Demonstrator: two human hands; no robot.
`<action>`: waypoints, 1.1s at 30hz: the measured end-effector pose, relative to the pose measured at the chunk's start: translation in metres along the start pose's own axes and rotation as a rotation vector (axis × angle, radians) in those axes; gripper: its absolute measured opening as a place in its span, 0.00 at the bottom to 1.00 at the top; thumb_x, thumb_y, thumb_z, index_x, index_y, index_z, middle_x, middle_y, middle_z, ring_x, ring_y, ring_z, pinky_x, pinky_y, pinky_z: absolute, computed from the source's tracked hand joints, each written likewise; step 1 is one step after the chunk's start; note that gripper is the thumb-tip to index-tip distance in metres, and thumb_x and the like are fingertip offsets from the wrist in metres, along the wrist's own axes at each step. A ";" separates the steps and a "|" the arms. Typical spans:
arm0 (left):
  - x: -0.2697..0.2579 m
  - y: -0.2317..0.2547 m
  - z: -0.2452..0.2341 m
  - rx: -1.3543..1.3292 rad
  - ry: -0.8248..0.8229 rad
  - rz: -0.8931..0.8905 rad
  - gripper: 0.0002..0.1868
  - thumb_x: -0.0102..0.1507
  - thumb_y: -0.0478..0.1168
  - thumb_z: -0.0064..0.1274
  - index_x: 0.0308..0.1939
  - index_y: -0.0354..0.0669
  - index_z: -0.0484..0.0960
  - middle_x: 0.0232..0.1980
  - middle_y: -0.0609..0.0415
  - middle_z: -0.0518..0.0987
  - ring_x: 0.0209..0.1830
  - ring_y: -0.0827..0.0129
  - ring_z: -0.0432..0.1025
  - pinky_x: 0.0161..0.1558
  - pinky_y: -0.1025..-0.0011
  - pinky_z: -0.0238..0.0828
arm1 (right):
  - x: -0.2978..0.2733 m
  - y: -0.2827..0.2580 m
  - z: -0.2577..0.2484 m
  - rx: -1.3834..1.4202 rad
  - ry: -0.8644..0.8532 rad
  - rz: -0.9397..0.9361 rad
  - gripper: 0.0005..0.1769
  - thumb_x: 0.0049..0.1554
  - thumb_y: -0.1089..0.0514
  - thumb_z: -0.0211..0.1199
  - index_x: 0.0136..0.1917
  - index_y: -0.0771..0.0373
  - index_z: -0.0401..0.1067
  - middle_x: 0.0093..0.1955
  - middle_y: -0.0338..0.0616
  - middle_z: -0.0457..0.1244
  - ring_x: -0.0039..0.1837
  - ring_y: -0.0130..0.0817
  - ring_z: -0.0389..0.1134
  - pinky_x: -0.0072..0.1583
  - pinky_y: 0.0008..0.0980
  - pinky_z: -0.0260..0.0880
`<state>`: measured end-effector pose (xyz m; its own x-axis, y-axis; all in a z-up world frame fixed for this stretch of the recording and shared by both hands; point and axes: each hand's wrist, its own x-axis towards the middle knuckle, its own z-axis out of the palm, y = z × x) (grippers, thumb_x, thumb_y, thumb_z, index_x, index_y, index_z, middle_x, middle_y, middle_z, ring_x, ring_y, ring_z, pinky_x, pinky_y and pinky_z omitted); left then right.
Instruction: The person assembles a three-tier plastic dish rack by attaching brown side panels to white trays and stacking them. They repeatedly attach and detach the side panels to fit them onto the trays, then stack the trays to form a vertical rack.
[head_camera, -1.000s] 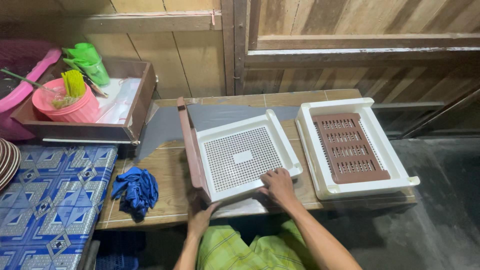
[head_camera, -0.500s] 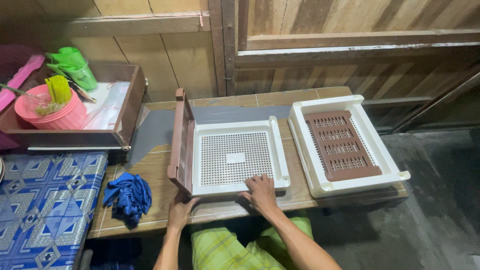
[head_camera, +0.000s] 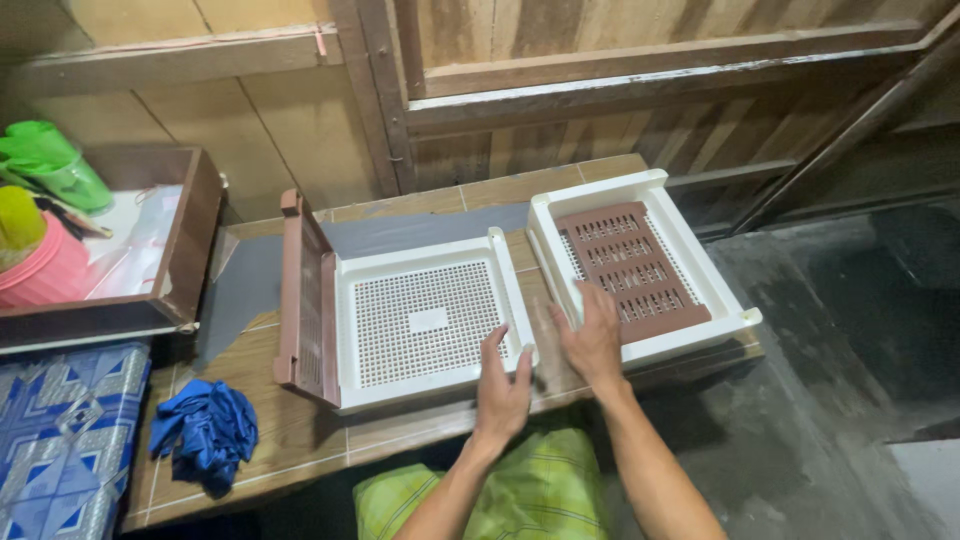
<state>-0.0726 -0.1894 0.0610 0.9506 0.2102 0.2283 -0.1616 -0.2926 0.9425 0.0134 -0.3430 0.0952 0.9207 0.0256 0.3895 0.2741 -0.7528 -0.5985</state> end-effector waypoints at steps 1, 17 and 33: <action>0.019 0.012 0.018 -0.002 -0.071 0.020 0.36 0.71 0.53 0.41 0.73 0.26 0.57 0.76 0.30 0.59 0.78 0.44 0.54 0.75 0.56 0.46 | 0.009 0.010 -0.013 -0.015 0.060 -0.016 0.34 0.59 0.44 0.64 0.69 0.70 0.66 0.67 0.64 0.62 0.72 0.59 0.59 0.71 0.51 0.57; 0.111 -0.029 0.222 -0.268 -0.253 -0.447 0.32 0.67 0.46 0.47 0.71 0.29 0.62 0.66 0.33 0.73 0.66 0.47 0.70 0.66 0.58 0.65 | 0.088 0.187 -0.046 -0.395 -0.387 0.516 0.43 0.55 0.32 0.60 0.70 0.66 0.65 0.65 0.64 0.65 0.69 0.59 0.64 0.71 0.54 0.59; 0.124 0.042 0.180 -0.269 -0.314 -0.407 0.25 0.65 0.46 0.56 0.60 0.30 0.74 0.54 0.38 0.83 0.51 0.58 0.79 0.52 0.67 0.75 | 0.087 0.184 -0.074 -0.284 -0.163 0.541 0.52 0.53 0.28 0.64 0.76 0.66 0.59 0.71 0.72 0.56 0.72 0.67 0.57 0.71 0.54 0.58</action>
<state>0.0858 -0.3433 0.0851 0.9766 -0.0423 -0.2107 0.2113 0.0096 0.9774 0.1231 -0.5283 0.0706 0.9450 -0.3244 -0.0412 -0.3058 -0.8318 -0.4632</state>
